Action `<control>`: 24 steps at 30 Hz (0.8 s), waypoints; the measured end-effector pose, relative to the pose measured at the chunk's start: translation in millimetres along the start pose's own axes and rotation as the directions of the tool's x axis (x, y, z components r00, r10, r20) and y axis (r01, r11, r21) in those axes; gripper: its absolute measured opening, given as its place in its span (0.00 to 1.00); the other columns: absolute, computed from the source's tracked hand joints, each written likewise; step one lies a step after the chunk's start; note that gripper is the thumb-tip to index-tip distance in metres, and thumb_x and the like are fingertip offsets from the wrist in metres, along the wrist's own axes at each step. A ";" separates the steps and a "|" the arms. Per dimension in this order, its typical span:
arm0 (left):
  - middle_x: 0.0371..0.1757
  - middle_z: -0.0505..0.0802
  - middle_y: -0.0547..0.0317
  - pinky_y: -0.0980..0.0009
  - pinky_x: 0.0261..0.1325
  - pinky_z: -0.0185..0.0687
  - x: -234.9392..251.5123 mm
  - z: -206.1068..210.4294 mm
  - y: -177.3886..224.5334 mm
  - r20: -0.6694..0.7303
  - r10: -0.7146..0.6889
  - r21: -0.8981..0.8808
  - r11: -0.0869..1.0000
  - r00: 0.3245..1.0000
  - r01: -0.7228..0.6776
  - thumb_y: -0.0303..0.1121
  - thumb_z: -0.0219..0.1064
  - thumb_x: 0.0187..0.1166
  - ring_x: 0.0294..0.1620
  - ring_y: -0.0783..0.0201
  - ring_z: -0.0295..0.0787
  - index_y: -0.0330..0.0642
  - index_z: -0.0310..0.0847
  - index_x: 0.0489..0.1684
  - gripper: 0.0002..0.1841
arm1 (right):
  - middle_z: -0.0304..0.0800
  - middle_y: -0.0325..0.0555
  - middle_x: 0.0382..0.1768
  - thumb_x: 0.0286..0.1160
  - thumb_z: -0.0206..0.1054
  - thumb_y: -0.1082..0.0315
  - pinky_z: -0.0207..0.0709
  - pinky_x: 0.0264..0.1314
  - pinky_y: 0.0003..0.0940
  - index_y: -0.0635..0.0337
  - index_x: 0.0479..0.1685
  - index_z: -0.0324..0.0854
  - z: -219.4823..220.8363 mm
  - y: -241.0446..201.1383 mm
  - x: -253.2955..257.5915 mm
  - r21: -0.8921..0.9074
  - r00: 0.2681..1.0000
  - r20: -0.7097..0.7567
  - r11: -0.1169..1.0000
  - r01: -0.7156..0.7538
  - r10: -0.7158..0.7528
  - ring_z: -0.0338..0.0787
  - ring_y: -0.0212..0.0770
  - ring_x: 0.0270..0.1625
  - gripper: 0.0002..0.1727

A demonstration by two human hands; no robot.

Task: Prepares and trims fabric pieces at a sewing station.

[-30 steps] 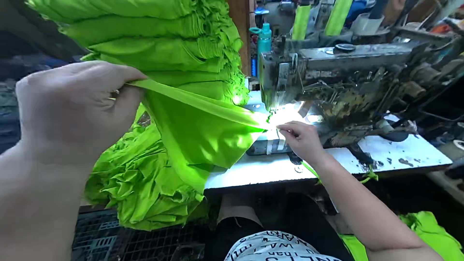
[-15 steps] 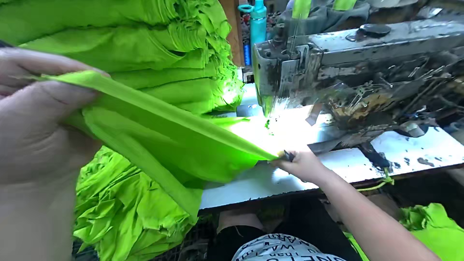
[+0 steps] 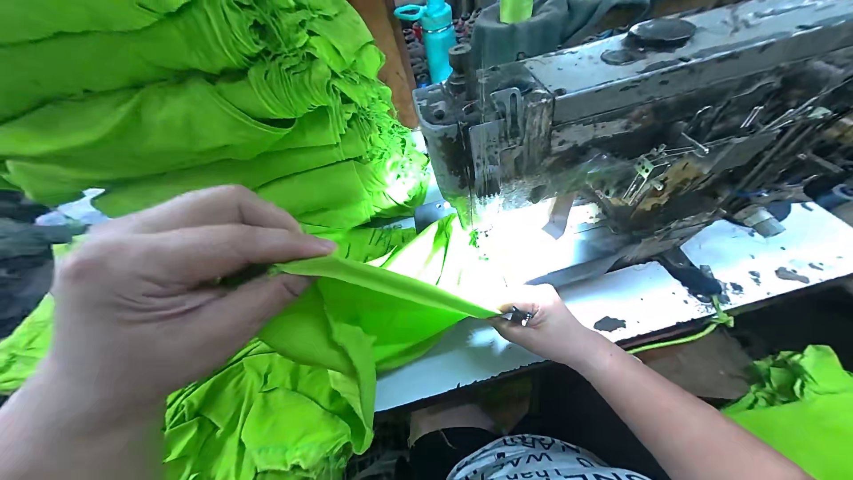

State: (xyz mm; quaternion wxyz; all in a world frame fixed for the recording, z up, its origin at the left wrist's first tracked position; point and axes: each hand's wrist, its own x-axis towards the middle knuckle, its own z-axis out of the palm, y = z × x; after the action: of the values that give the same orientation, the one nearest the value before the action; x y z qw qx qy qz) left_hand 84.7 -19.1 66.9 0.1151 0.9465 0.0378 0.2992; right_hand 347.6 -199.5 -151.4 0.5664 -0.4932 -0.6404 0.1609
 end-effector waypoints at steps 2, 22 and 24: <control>0.45 0.89 0.74 0.82 0.50 0.80 3.9 9.7 8.2 0.041 0.026 0.018 0.999 0.999 -0.027 0.41 0.69 0.79 0.48 0.80 0.84 0.57 0.94 0.45 0.08 | 0.92 0.43 0.32 0.71 0.71 0.71 0.79 0.39 0.15 0.63 0.33 0.91 -0.7 -0.9 -1.2 -0.014 1.000 0.008 1.000 0.005 -0.005 0.85 0.21 0.34 0.05; 0.35 0.86 0.70 0.83 0.37 0.79 9.1 97.9 -7.0 0.444 -0.006 -0.054 0.998 0.896 0.033 0.31 0.66 0.69 0.36 0.81 0.81 0.49 0.80 0.26 0.03 | 0.96 0.45 0.38 0.74 0.69 0.68 0.82 0.41 0.23 0.60 0.35 0.93 -3.4 -6.4 -3.2 -0.136 0.993 0.111 0.989 0.055 -0.039 0.90 0.29 0.36 0.08; 0.32 0.84 0.70 0.79 0.29 0.79 11.8 97.1 -6.0 0.458 0.041 0.071 0.994 0.888 -0.083 0.34 0.65 0.74 0.29 0.78 0.81 0.50 0.82 0.28 0.05 | 0.96 0.44 0.37 0.75 0.69 0.67 0.82 0.42 0.24 0.60 0.35 0.93 -3.7 -6.8 -3.0 -0.135 0.993 0.114 0.989 0.056 -0.041 0.90 0.29 0.37 0.09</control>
State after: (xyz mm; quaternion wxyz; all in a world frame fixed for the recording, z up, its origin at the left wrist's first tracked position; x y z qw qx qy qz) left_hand 150.2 -30.6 -5.1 0.0691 0.9951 -0.0072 0.0703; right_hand 347.4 -206.4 -146.8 0.4982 -0.5056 -0.6924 0.1296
